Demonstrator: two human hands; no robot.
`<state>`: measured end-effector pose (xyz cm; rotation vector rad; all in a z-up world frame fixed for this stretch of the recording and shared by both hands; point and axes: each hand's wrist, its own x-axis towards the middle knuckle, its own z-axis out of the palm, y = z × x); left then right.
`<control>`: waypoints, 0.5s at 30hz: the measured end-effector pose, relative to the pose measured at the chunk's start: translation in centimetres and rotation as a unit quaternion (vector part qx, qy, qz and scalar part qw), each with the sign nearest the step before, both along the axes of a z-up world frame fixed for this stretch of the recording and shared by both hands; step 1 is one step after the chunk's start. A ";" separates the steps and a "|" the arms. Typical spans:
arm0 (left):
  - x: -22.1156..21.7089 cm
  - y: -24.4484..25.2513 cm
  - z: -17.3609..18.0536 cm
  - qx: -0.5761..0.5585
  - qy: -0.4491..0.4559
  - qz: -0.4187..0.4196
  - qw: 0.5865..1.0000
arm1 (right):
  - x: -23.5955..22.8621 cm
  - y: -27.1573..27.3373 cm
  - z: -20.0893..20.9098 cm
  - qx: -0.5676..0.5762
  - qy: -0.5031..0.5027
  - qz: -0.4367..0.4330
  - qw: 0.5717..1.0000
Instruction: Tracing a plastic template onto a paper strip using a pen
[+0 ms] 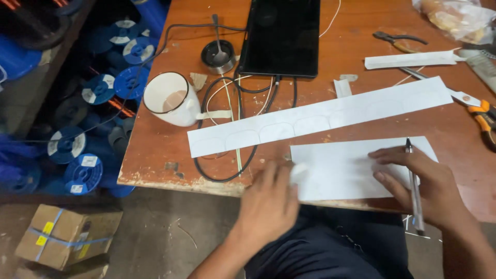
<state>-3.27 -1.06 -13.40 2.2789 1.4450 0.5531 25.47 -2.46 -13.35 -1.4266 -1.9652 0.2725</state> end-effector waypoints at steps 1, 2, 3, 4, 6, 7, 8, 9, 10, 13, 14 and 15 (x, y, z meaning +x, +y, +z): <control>0.5 0.5 -0.3 0.036 -0.008 -0.028 0.999 | -0.9 0.2 0.3 -0.061 0.077 -0.010 0.995; 1.0 1.0 -0.7 0.071 -0.017 -0.059 0.996 | -1.7 0.1 0.6 -0.123 0.154 -0.025 0.980; 1.4 1.2 -0.6 0.065 -0.020 -0.064 0.996 | -2.4 0.2 0.0 -0.128 0.152 -0.031 0.980; 1.8 1.8 -0.5 0.080 -0.004 -0.101 0.992 | -3.2 0.4 -0.5 -0.178 0.226 -0.011 0.958; 2.1 3.1 -0.5 0.090 0.008 -0.148 0.985 | -4.2 1.0 -1.5 -0.227 0.300 -0.003 0.927; 2.1 3.7 -0.6 0.135 0.020 -0.164 0.977 | -4.4 1.3 -2.0 -0.178 0.245 0.012 0.953; 2.0 4.2 -0.7 0.180 0.032 -0.177 0.967 | -4.7 1.6 -2.6 -0.130 0.189 0.030 0.973; 1.6 4.7 -0.7 0.177 0.030 -0.185 0.966 | -4.6 1.8 -2.6 -0.132 0.191 0.022 0.972; 1.3 5.1 -0.8 0.191 0.021 -0.171 0.966 | -4.6 2.1 -2.6 -0.048 0.135 0.056 0.988; -1.3 5.3 -1.8 0.186 -0.015 -0.144 0.972 | -4.9 2.4 -2.2 0.055 0.054 0.101 0.992; -2.2 4.7 -2.4 0.167 -0.043 -0.125 0.977 | -4.8 2.1 -2.0 0.074 0.027 0.119 0.990; -2.6 4.3 -2.1 0.160 -0.044 -0.121 0.979 | -5.1 2.0 -1.8 0.067 0.028 0.122 0.990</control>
